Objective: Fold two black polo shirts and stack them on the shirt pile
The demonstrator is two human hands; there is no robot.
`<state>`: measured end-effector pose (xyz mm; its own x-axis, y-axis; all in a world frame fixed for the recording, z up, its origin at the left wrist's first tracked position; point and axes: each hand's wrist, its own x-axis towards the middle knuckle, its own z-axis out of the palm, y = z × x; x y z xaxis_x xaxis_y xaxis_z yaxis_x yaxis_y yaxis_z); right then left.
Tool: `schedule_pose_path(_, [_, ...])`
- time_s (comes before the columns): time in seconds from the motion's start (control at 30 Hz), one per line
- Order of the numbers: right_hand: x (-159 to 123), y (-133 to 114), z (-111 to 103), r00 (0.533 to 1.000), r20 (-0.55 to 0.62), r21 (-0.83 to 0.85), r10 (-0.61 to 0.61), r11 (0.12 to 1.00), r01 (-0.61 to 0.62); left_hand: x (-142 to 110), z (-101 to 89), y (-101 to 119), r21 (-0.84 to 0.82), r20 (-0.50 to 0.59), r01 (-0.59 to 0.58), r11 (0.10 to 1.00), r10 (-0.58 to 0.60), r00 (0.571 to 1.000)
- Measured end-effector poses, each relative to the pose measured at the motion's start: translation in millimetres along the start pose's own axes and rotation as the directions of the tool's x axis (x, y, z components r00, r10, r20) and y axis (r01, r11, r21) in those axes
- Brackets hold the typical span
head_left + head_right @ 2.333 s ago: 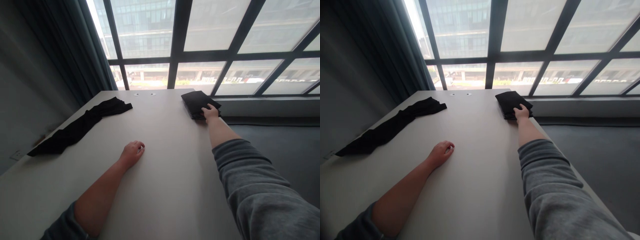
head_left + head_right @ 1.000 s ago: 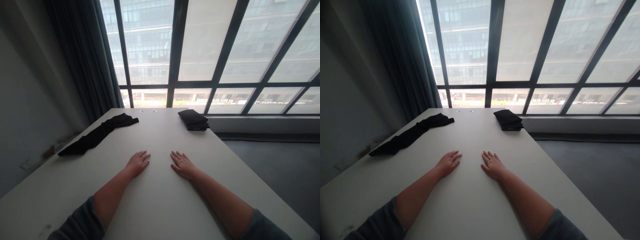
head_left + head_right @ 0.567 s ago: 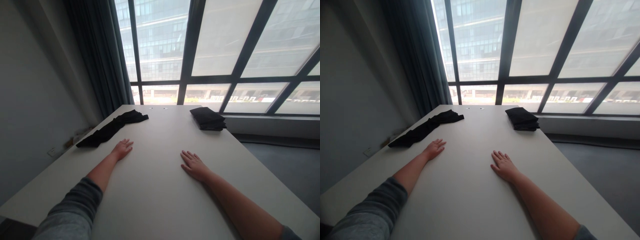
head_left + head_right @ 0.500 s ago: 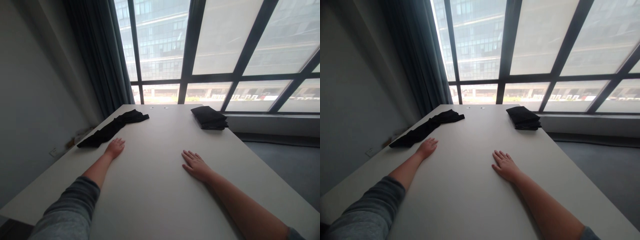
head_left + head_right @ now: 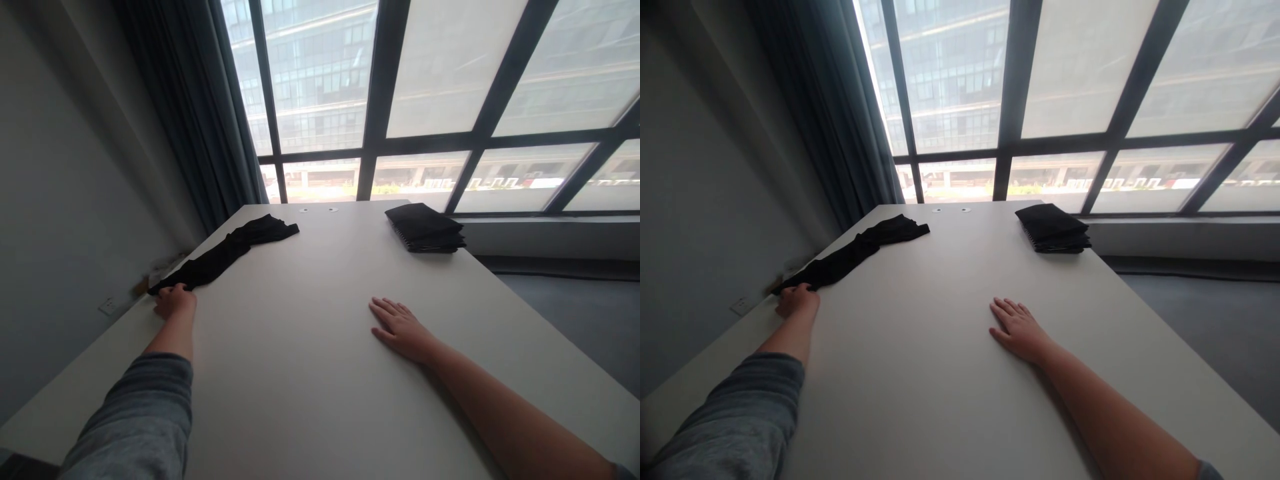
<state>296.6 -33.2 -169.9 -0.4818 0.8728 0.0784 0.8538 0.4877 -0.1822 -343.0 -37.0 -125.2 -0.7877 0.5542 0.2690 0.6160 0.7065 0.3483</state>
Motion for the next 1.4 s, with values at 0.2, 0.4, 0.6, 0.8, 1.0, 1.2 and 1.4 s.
schedule_pose_path(0.2, [-2, -3, -6, 1.0, 0.001, 0.019, 0.011, 1.0, -0.011, -49, -18.3, 32, 0.022, 0.005, -0.308, 0.951, 0.308, 0.951])
schedule_pose_path(0.4, [0, -15, -12, 0.992, -0.113, 0.104, -0.056, 0.992, 0.067, -150, -16.8, 106, -0.125, 0.166, -0.646, 0.753, 0.658, 0.735])
schedule_pose_path(0.6, [-12, -58, -8, 0.95, -0.211, 0.247, -0.23, 0.928, 0.28, -293, -33.0, 145, -0.457, 0.159, -0.809, 0.37, 0.929, 0.335])
schedule_pose_path(0.8, [-18, -71, -16, 0.884, -0.295, 0.354, -0.364, 0.818, 0.454, -349, -60.7, 138, -0.566, 0.143, -0.804, 0.182, 0.982, 0.121])
schedule_pose_path(1.0, [-28, -78, -24, 0.874, -0.17, 0.362, -0.455, 0.796, 0.485, -335, -77.0, 120, -0.4, 0.291, -0.891, 0.215, 0.951, 0.099])
schedule_pose_path(1.2, [-33, -118, -6, 0.916, -0.221, 0.409, -0.334, 0.821, 0.398, -323, -79.6, 114, -0.416, 0.319, -0.865, 0.28, 0.936, 0.15])
schedule_pose_path(1.4, [-29, -116, -12, 0.934, -0.357, 0.641, -0.027, 0.721, 0.265, -323, -83.0, 124, -0.559, 0.089, -0.76, 0.331, 0.936, 0.342])
